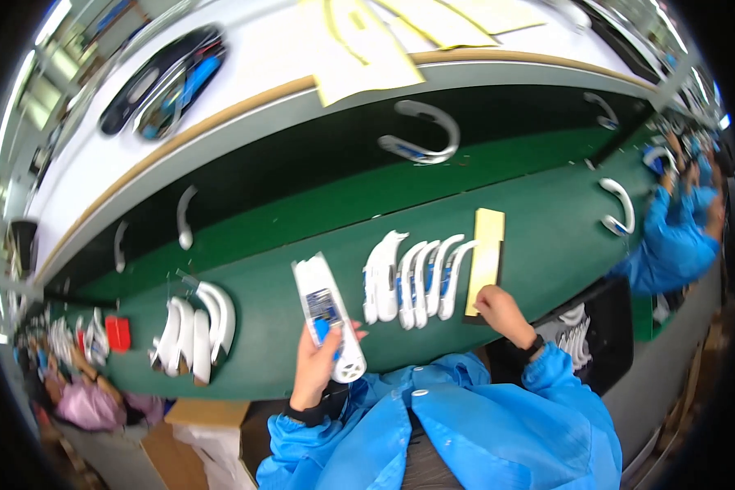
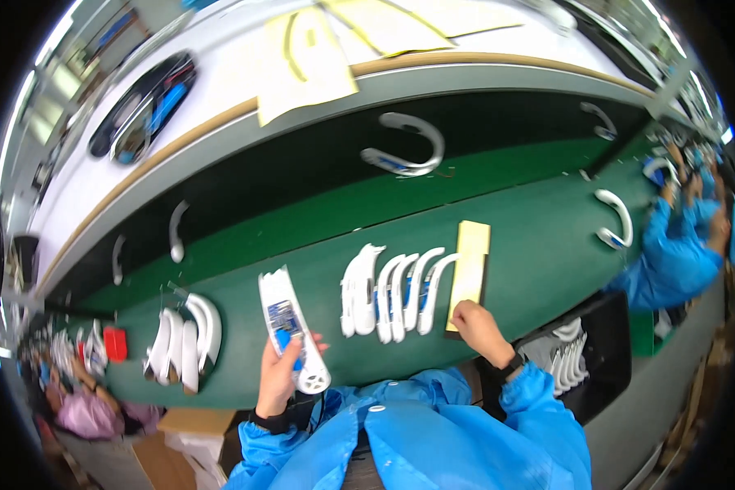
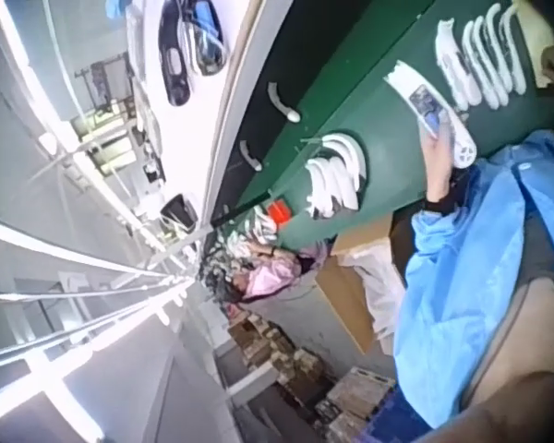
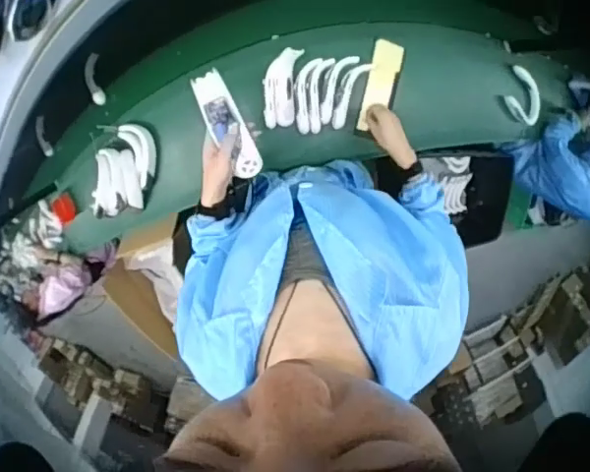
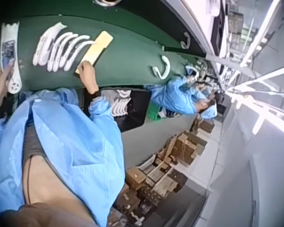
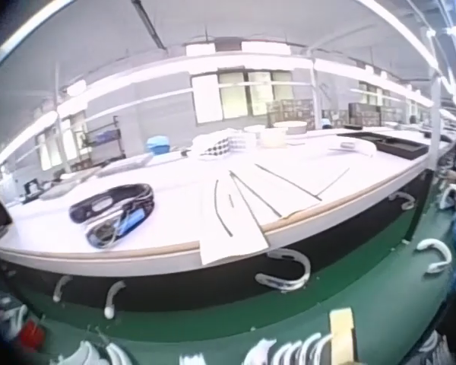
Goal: Assembling the internal components and outer shells of wearable neck fans on a production line.
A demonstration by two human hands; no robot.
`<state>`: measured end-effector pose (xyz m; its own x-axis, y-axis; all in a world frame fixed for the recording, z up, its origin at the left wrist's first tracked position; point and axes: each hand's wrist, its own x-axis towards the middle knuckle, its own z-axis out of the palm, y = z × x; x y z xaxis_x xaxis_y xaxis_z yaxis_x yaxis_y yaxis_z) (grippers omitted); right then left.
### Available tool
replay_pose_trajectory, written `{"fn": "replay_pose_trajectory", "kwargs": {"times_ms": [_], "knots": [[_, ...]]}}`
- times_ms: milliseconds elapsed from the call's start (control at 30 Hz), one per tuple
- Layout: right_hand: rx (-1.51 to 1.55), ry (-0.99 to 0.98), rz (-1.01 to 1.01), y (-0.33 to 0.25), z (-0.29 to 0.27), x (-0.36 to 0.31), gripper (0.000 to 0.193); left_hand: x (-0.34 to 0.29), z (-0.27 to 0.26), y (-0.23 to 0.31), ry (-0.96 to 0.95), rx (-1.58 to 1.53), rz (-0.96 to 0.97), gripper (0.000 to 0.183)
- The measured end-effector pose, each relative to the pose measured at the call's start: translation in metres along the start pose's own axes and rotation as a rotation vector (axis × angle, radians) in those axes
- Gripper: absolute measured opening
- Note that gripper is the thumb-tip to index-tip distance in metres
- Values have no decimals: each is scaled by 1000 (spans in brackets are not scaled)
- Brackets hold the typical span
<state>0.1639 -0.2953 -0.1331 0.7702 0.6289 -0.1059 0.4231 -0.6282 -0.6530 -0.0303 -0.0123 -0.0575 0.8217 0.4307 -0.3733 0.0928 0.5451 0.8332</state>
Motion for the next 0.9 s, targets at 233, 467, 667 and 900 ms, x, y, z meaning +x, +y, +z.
{"fn": "replay_pose_trajectory", "kwargs": {"times_ms": [233,467,667,900], "knots": [[886,-213,-196,-184,-15,19,11,-13,32,8,21,235,274,37],[645,-143,-505,-235,2,30,9,-25,38,17,95,436,410,38],[683,-184,-440,-240,4,26,11,-33,36,24,58,565,359,45],[652,-125,-491,-241,1,24,11,-30,38,23,64,687,440,42]]}}
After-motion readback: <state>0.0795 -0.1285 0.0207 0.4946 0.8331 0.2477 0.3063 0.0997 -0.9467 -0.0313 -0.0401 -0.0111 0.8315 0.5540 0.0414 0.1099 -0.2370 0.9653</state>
